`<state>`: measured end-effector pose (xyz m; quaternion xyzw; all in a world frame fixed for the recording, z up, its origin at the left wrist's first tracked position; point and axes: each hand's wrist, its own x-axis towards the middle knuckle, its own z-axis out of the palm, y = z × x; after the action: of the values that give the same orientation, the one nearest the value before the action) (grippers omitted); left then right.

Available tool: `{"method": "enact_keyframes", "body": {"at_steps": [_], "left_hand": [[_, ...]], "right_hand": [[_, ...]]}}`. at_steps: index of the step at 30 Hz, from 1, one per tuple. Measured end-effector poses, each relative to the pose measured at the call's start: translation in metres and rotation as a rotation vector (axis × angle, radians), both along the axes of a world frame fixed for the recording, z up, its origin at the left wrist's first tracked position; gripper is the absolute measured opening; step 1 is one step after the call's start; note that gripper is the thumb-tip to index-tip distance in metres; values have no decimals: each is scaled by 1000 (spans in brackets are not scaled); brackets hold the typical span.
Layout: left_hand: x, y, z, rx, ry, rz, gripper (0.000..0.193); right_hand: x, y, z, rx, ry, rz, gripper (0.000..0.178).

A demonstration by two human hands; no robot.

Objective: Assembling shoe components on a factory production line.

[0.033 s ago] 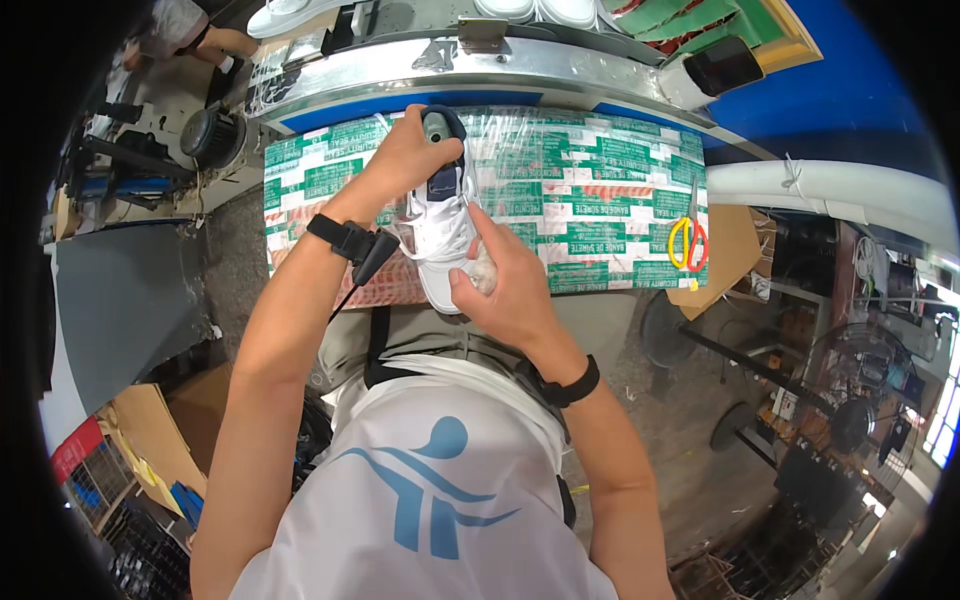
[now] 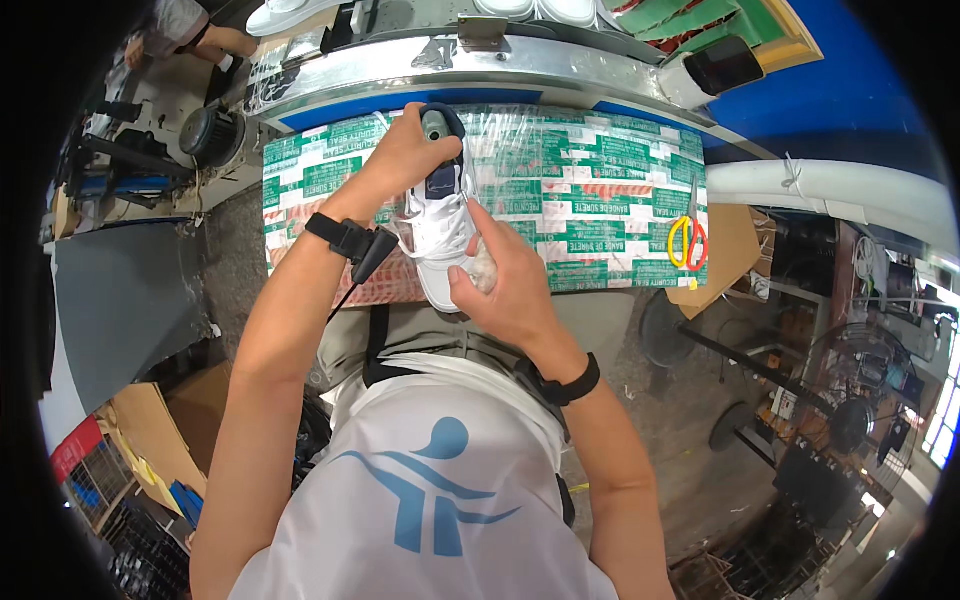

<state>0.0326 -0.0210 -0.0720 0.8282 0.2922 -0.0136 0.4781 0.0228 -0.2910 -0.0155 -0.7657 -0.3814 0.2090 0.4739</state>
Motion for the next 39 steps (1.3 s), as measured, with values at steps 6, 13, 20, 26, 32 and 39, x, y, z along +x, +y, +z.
{"method": "enact_keyframes", "body": {"at_steps": [6,13,20,26,32,39], "left_hand": [[-2,3,1,-18,-4,-15,96],[-1,-1,7,11,-2,-11,107],[-2,-8,30,25,108,-17,110],[-4,-6,30,29,125,-19,110],[1,-6,23,8,134,-29,110],[-2,0,9,41,2,-25,97]], "right_hand": [[0,-3,6,-156,-376,125,91],[-40,-34,50,-241,-305,206,99],[-37,19,7,-82,-498,137,104],[-30,33,-4,-90,-474,97,100],[-44,47,2,-117,-255,61,98],[-50,-28,24,-109,-43,139,95]]}}
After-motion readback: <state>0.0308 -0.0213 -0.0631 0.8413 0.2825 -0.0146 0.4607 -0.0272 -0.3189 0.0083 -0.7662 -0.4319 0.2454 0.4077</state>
